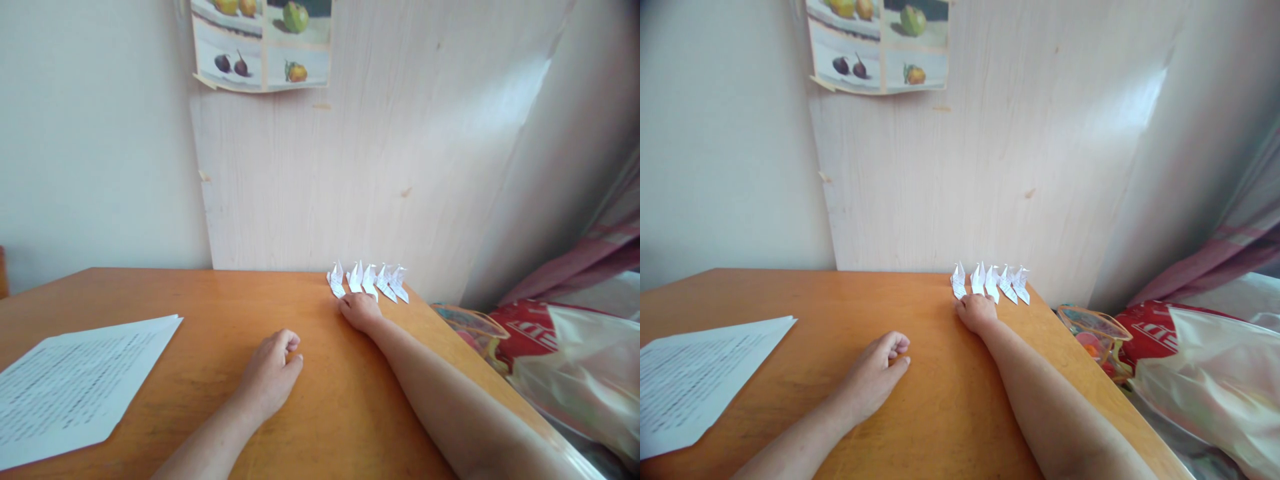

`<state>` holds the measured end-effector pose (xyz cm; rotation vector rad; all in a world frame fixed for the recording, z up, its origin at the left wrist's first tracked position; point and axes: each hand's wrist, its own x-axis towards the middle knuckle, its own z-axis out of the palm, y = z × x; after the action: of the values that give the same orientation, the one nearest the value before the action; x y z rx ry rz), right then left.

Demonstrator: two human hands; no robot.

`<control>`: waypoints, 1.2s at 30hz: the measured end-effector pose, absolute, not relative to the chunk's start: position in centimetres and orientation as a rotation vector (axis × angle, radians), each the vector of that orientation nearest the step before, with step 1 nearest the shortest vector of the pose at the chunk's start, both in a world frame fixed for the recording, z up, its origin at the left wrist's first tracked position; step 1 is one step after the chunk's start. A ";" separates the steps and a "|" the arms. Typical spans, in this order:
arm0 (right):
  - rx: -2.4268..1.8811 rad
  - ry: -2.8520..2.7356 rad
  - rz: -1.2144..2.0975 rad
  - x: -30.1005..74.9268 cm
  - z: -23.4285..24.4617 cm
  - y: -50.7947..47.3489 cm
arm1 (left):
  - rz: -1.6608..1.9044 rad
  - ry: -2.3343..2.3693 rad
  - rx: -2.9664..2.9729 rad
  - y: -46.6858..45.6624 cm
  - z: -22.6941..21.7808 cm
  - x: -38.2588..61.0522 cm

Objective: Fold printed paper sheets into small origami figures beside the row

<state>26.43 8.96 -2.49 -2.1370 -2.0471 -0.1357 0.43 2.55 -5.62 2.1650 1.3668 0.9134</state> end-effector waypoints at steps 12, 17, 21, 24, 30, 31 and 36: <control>-2.130 -2.039 -0.156 26.1 -2.7 8.8 | 0.906 1.366 2.159 2.5 -5.5 0.5; -2.135 -2.027 -0.160 26.0 -2.7 8.6 | 0.901 1.363 2.171 2.7 -5.7 0.4; -2.135 -2.029 -0.160 26.0 -2.7 8.6 | 0.902 1.364 2.169 2.5 -5.5 0.4; -2.144 -2.027 -0.159 26.0 -2.7 8.6 | 0.925 1.357 2.155 2.5 -5.5 0.4; -2.155 -2.032 -0.153 26.0 -2.7 8.6 | 0.928 1.348 2.159 2.6 -5.8 0.4; -2.154 -2.034 -0.154 26.0 -2.7 8.6 | 0.925 1.352 2.160 2.7 -5.8 0.4; -2.107 -2.067 -0.166 25.8 -2.4 8.4 | 0.925 1.344 2.164 2.7 -5.8 0.4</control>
<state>25.77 8.44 -2.44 -2.1072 -2.0672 -0.1663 0.39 2.67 -5.78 2.1642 1.3443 0.9253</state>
